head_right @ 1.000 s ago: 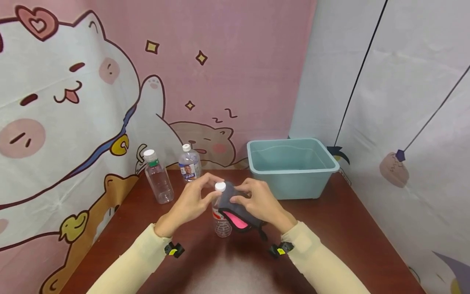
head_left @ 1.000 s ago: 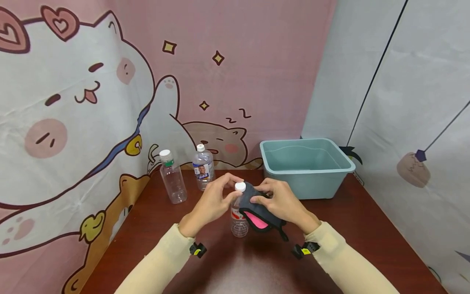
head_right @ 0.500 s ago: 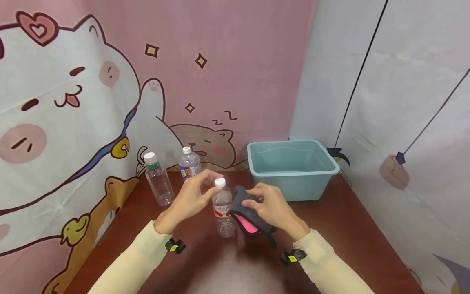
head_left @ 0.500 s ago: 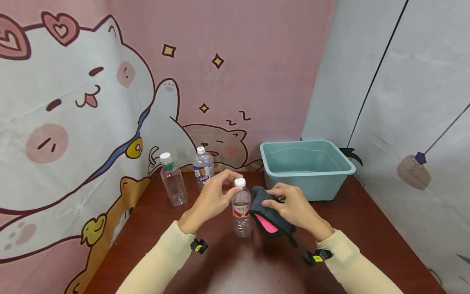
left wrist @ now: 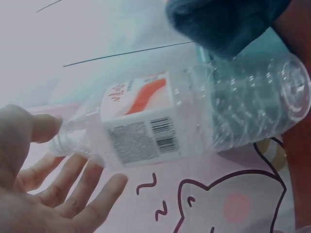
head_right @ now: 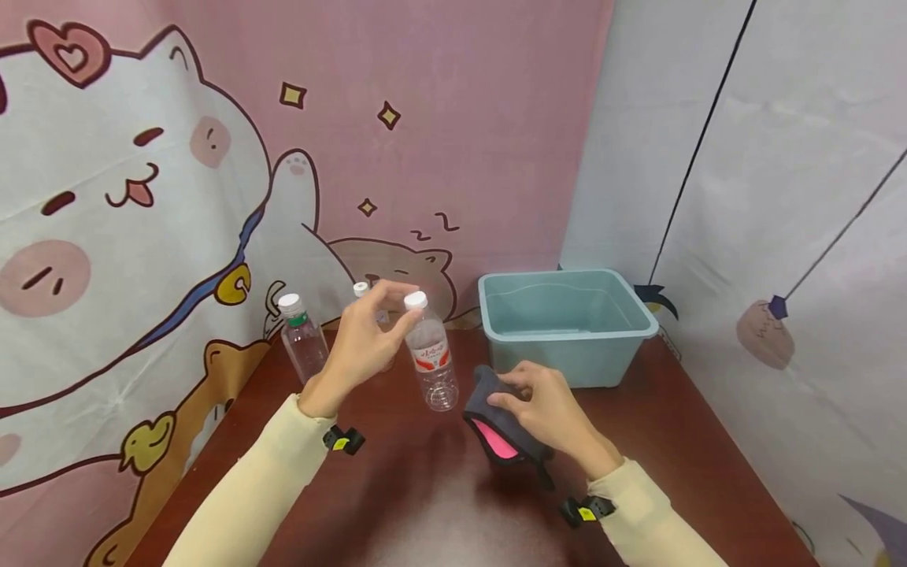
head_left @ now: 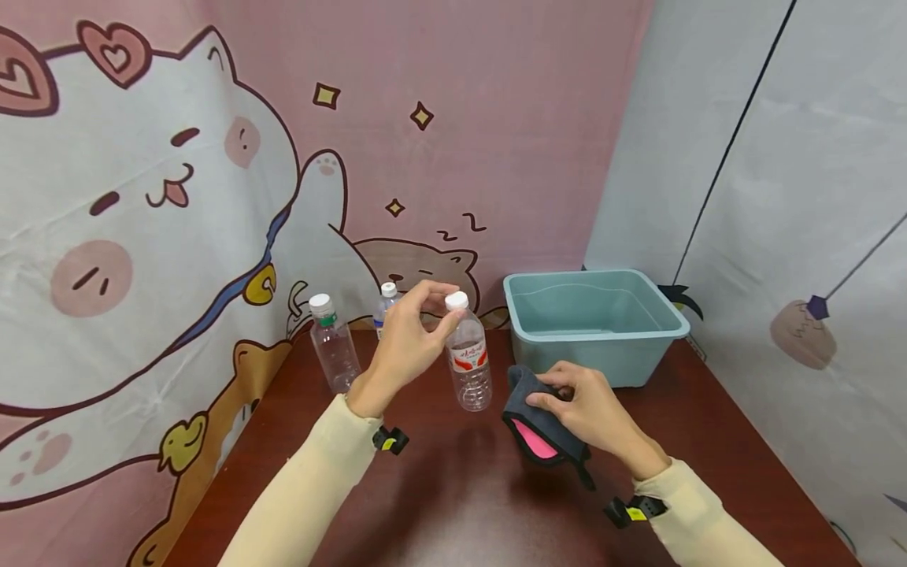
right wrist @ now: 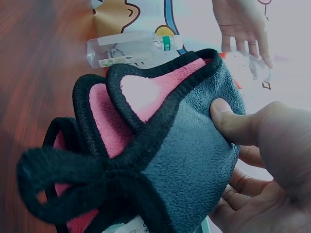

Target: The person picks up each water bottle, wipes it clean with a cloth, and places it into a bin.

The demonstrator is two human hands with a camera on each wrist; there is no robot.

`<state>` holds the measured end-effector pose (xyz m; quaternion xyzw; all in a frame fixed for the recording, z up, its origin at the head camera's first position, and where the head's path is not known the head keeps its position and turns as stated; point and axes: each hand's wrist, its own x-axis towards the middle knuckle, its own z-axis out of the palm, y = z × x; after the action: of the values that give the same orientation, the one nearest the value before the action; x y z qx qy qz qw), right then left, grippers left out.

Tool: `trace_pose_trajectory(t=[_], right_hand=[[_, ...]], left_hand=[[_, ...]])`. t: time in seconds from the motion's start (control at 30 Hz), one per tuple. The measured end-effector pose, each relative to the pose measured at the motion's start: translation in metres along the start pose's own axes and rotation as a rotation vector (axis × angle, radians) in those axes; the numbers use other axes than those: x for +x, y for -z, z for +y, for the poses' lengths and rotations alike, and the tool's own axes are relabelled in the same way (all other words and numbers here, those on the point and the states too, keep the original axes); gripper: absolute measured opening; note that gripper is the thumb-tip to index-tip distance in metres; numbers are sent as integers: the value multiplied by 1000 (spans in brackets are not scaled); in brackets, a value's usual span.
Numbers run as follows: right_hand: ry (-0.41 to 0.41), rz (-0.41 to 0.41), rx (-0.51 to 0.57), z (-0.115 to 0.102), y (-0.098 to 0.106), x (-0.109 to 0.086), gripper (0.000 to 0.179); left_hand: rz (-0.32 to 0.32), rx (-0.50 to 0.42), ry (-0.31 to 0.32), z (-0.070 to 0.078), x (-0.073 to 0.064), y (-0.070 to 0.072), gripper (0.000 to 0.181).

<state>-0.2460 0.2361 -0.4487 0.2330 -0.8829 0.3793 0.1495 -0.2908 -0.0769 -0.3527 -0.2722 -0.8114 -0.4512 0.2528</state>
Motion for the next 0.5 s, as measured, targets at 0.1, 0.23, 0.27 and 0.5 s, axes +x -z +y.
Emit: trace_pose_trajectory(t=[0.1, 0.23, 0.27, 0.5], right_hand=[[-14, 9, -3, 2, 2, -3, 28], [-24, 8, 2, 4, 4, -6, 28], [-26, 4, 5, 5, 4, -7, 28], [-15, 11, -9, 11, 6, -10, 27]], left_hand=[[65, -3, -5, 2, 13, -1, 32], [146, -29, -18, 6, 31, -3, 33], [165, -30, -19, 8, 36, -4, 33], [282, -52, -28, 20, 75, -13, 33]])
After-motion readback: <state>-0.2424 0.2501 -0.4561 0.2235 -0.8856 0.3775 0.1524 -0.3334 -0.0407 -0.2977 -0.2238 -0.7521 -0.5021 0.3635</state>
